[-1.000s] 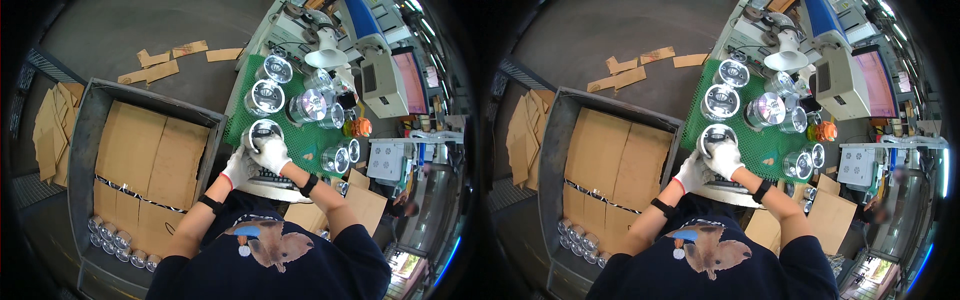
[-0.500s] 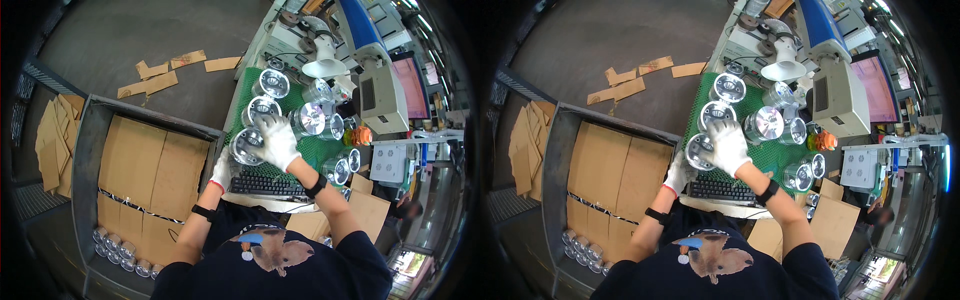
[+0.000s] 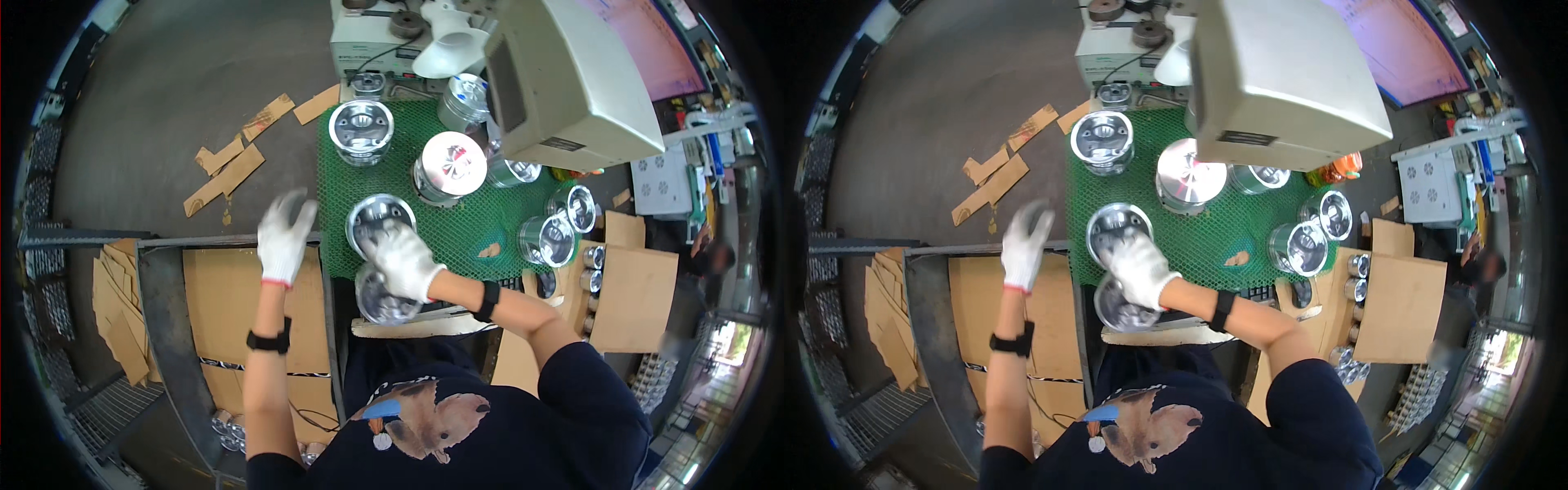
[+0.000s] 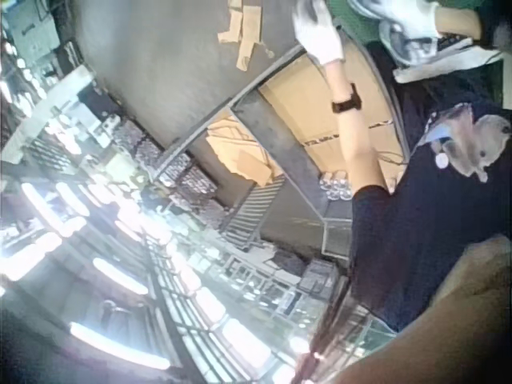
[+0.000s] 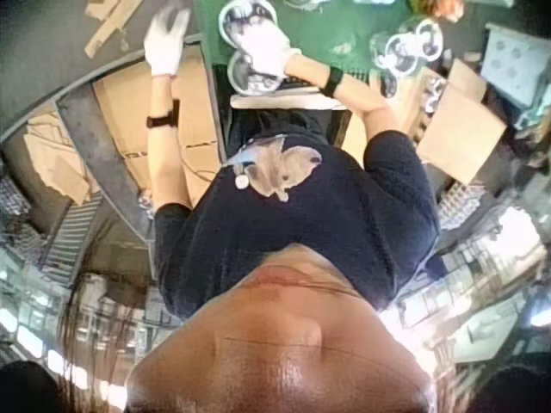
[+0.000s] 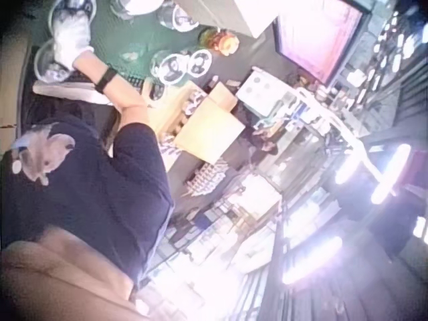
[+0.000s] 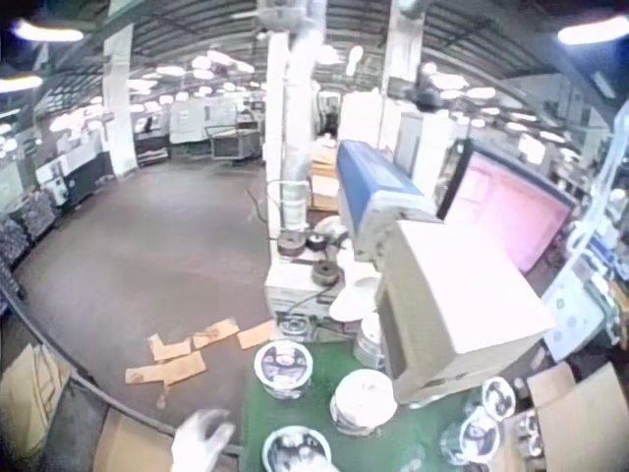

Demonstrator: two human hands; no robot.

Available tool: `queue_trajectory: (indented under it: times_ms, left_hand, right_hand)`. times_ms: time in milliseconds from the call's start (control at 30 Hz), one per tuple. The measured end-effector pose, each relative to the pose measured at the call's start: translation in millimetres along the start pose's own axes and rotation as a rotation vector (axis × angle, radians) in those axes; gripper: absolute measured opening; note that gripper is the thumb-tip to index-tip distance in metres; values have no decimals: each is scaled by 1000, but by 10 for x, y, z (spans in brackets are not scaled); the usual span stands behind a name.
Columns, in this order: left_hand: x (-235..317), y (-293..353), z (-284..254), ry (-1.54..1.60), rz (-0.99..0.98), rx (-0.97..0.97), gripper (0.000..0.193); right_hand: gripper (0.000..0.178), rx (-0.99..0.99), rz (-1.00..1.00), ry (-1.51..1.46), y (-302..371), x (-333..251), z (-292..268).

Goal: Inspecting and sorting metal pistons at a quality control workstation.

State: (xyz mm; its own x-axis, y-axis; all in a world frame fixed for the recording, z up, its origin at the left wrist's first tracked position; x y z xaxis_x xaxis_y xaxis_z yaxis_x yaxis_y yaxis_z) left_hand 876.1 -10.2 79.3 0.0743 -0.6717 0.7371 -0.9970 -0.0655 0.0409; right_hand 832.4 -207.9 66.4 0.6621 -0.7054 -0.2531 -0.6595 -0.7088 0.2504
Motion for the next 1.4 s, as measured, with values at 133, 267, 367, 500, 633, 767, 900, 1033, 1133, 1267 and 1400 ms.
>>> queue_trajectory:
  times_ms: [133, 267, 367, 500, 633, 767, 900, 1033, 1133, 1267, 1400]
  left_hand:
    - [953, -769, 468, -684, 444, -79, 38]
    - [829, -1256, 1034, -869, 212, -402, 46]
    - [761, -1320, 1135, -782, 99, -449, 50]
    - [784, -798, 922, -505, 170, -392, 43]
    - [236, 495, 561, -169, -58, -284, 54]
    - [-281, 2430, 165, 91, -633, -49, 59]
    - [-618, 4603, 15, 280, -1079, 198, 60]
    - [-528, 6538, -184, 501, -1223, 719, 51]
    - [-388, 7633, -268, 718, -1293, 1061, 45]
    - [-219, 8403, -234, 786, -1247, 1344, 45]
    - [-218, 8714, -190, 935, -1317, 1483, 44]
  right_hand:
    - [59, -80, -82, -35, 735, 91, 13]
    - [65, -191, -56, 10, 1304, 197, -60]
    - [67, -423, 164, -25, 1651, 394, 137]
    - [67, -219, 200, 89, 1959, 480, 141]
    - [69, -217, 250, 33, 1955, 376, 229]
    - [96, -356, 230, 82, 1811, -18, 220]
    - [65, -222, 79, 75, 1608, -660, 256]
    - [62, -177, -237, 100, 1438, -1746, 261]
    - [66, -230, -418, 227, 1270, -2623, 447]
    - [56, -240, -648, 225, 1056, -4006, 845]
    - [52, -367, -764, 283, 890, -5210, 1768]
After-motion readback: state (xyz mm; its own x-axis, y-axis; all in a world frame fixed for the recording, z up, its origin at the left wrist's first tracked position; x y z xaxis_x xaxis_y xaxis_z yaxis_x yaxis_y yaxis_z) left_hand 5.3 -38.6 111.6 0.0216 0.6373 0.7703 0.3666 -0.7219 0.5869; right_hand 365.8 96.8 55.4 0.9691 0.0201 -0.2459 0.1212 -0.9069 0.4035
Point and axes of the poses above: each hand's wrist, its own y-axis away from the middle knuckle, its own z-axis out of the palm, x = y × z, the point moved 5 cm from there along -y, towards the middle knuckle, and after that the axes turned 5 degrees about -x, right-handed, at the moved point
